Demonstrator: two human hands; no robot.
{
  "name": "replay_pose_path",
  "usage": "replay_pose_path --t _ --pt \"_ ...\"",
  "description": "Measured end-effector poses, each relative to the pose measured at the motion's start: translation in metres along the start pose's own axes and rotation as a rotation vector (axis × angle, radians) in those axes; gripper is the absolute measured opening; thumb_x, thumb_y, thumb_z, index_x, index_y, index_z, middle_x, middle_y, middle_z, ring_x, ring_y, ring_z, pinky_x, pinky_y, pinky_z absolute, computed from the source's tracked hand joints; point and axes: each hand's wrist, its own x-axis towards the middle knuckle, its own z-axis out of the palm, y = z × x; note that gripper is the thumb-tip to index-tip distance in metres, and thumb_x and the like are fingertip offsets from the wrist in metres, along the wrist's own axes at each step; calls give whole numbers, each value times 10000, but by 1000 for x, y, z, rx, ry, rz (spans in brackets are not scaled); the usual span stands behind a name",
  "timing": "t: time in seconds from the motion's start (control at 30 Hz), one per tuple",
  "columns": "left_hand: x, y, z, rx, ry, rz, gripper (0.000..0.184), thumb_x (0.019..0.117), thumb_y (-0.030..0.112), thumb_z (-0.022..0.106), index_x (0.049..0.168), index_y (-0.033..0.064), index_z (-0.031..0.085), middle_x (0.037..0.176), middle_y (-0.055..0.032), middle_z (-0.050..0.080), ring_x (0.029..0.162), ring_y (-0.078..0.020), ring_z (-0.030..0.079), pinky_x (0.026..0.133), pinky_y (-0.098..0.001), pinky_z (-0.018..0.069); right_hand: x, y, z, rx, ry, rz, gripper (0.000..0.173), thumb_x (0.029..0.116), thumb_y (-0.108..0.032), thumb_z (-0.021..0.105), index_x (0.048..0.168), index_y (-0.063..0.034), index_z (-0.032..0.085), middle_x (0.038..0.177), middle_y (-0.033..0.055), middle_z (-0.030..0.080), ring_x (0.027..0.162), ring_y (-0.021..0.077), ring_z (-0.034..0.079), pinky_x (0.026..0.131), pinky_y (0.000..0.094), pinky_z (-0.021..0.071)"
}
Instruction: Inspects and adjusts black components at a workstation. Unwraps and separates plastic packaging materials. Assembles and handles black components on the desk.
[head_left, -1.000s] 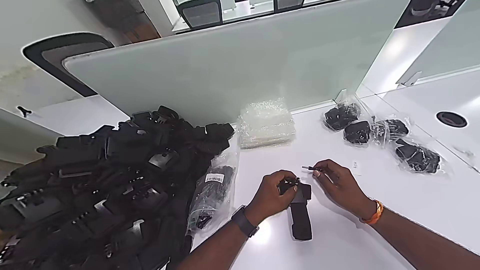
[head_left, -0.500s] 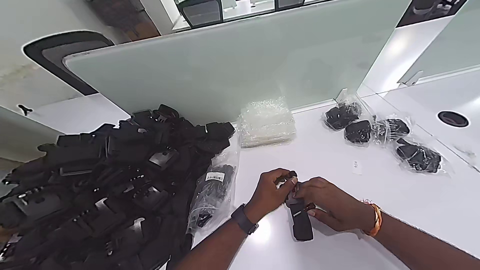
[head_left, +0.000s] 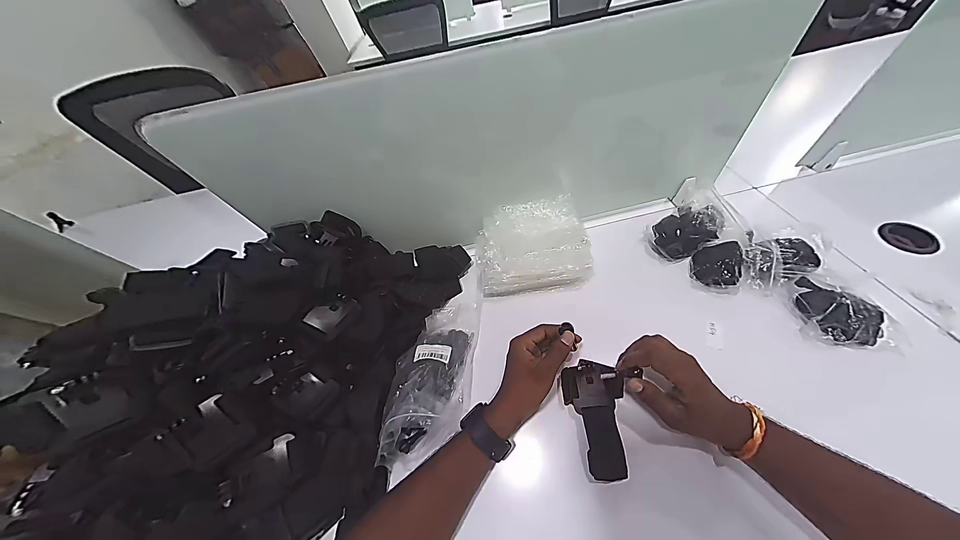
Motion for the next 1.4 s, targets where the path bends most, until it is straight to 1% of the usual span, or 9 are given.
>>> replay_pose_path --t 0.2,0.5,0.67,0.73,0.93,1.1,1.17,1.27,1.4 --pt "-1 -4 -1 -30 -52 59 159 996 50 587 1061 -46 696 983 -63 711 851 -98 668 772 -269 574 0 0 2 -47 141 59 215 1010 -249 625 1154 -118 717 1036 42 710 1002 111 636 915 312 490" --pt "-6 -1 5 42 -47 67 152 987 86 631 1038 -45 689 943 -62 713 780 -92 677 713 -263 592 -1 0 1 -48 188 36 197 1009 -262 622 1130 -116 673 1012 27 691 991 95 629 911 285 495" --pt "-11 3 4 406 104 353 199 964 140 645 1002 -40 719 964 -117 713 862 -125 660 739 -274 546 1 -2 1 -48 195 13 229 1020 -297 590 1131 -107 649 1020 54 681 1003 103 629 907 273 508" --pt "-23 22 12 528 83 420 201 954 168 679 995 -21 733 1006 -137 727 950 -180 684 829 -323 565 1 -2 0 -53 214 6 238 1018 -299 583 1116 -92 649 997 66 675 977 106 625 888 268 505" --pt "-95 90 4 1011 77 705 206 954 297 704 1002 102 749 1106 -64 722 1092 -200 644 968 -362 503 4 -4 -2 -62 219 10 265 1015 -283 564 1089 -44 652 952 103 671 931 101 622 859 242 501" --pt "-161 97 -84 1286 379 488 199 963 349 692 1013 166 753 1198 -45 692 1239 -224 576 1077 -431 442 3 0 0 -88 217 8 267 1015 -307 565 1093 -70 660 949 89 676 914 135 622 846 297 496" --pt "-178 89 -114 1394 434 352 253 971 375 657 995 154 778 1244 -92 684 1258 -298 562 1058 -495 436 4 1 1 -109 217 15 274 1008 -303 569 1085 -63 674 954 99 682 921 149 628 853 308 503" --pt "-189 79 -138 1444 392 208 267 968 375 645 1006 159 797 1321 -123 649 1301 -375 522 1054 -560 427 9 4 2 -147 225 35 291 1000 -277 565 1072 -21 682 949 135 680 906 178 634 832 332 512" --pt "-166 80 -134 1468 270 273 214 977 335 647 1024 184 791 1352 -118 637 1330 -377 515 1083 -604 390 11 7 0 -204 269 61 304 997 -266 560 1069 0 689 937 150 671 874 191 626 805 342 507"
